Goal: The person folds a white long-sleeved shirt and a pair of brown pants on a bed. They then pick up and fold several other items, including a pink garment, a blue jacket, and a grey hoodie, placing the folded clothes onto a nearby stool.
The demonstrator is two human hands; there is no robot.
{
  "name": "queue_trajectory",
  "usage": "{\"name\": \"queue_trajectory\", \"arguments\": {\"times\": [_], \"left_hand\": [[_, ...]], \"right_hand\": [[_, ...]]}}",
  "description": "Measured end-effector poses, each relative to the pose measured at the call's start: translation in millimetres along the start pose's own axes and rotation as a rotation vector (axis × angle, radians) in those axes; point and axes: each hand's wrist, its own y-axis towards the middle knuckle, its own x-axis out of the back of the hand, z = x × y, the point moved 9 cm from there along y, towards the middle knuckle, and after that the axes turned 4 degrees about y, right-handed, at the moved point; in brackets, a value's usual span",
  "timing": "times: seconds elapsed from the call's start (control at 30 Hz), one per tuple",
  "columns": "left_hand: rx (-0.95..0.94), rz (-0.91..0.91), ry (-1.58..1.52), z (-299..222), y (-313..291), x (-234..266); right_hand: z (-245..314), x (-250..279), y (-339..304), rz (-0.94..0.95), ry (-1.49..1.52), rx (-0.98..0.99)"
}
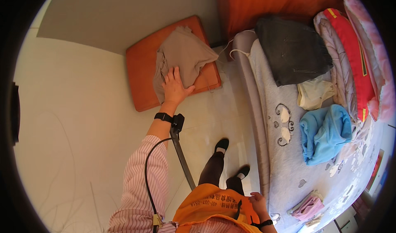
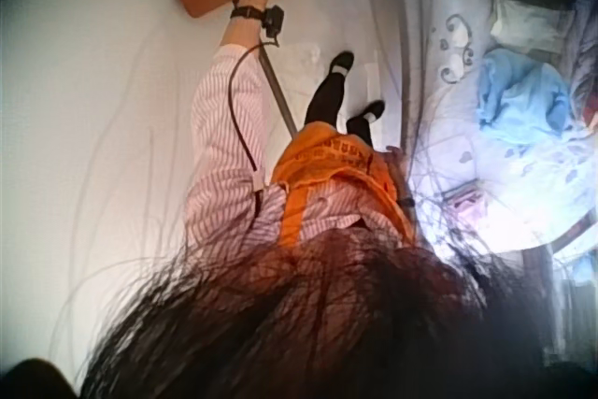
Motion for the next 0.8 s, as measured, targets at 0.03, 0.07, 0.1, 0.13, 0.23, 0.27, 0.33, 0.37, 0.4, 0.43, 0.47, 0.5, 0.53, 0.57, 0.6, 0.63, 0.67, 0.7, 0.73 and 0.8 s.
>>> {"name": "queue_trajectory", "arguments": {"times": [0.03, 0.07, 0.1, 0.13, 0.23, 0.27, 0.33, 0.37, 0.4, 0.43, 0.47, 0.5, 0.53, 0.57, 0.6, 0.63, 0.67, 0.7, 0.73, 0.8], "left_hand": [[-0.017, -0.007, -0.029, -2, 7, -1], [-0.028, -0.011, -0.051, 4, 10, -4], [-0.015, 0.008, -0.075, 16, 12, -6], [0.004, 0.018, -0.098, 33, 17, -8], [0.109, 0.069, -0.403, 39, 26, 17], [0.161, 0.09, -0.53, 41, 18, 27], [0.103, -0.016, -1.098, 34, -9, 61], [0.261, 0.044, -1.452, 28, -31, 61], [0.431, 0.132, -1.799, 14, -59, 63], [0.014, 0.072, -1.339, -13, -79, 113], [-0.366, -0.018, -0.852, -42, -114, 156], [0.007, 0.202, -1.444, -27, -137, 138], [0.455, 0.46, -1.979, -32, -178, 111], [0.134, 0.369, -1.613, -32, -203, 128], [0.071, 0.385, -1.58, -48, -219, 138], [0.005, 0.406, -1.551, -67, -236, 147], [0.209, 0.564, -1.843, -99, -258, 156], [0.433, 0.731, -2.115, -130, -281, 161], [0.359, 0.85, -2.136, -158, -293, 167], [0.227, 1.104, -2.131, -206, -326, 181]], "right_hand": [[-3, 1, -1, -0.011, 0.0, 0.009], [-4, -1, -4, -0.013, -0.005, 0.016], [-6, -5, -7, -0.015, -0.018, 0.012], [-2, -6, -5, -0.015, -0.035, 0.019], [18, -3, -18, -0.059, -0.077, 0.103], [29, -4, -21, -0.066, -0.093, 0.147], [55, -6, -25, -0.066, -0.104, 0.252], [67, -6, -27, -0.077, -0.102, 0.3], [95, -4, -37, -0.106, -0.069, 0.313], [124, 5, -50, -0.154, -0.031, 0.318], [136, 8, -54, -0.132, 0.155, 0.354], [155, 8, -55, -0.095, 0.184, 0.373], [177, 10, -64, -0.051, 0.28, 0.372], [205, 12, -76, -0.015, 0.375, 0.371], [228, 14, -90, 0.029, 0.494, 0.393], [245, 18, -104, 0.066, 0.611, 0.42], [254, 18, -115, 0.157, 0.756, 0.449], [261, 23, -127, 0.253, 0.896, 0.49], [267, 32, -141, 0.347, 1.027, 0.542], [253, 55, -163, 0.335, 1.258, 0.539]]}}
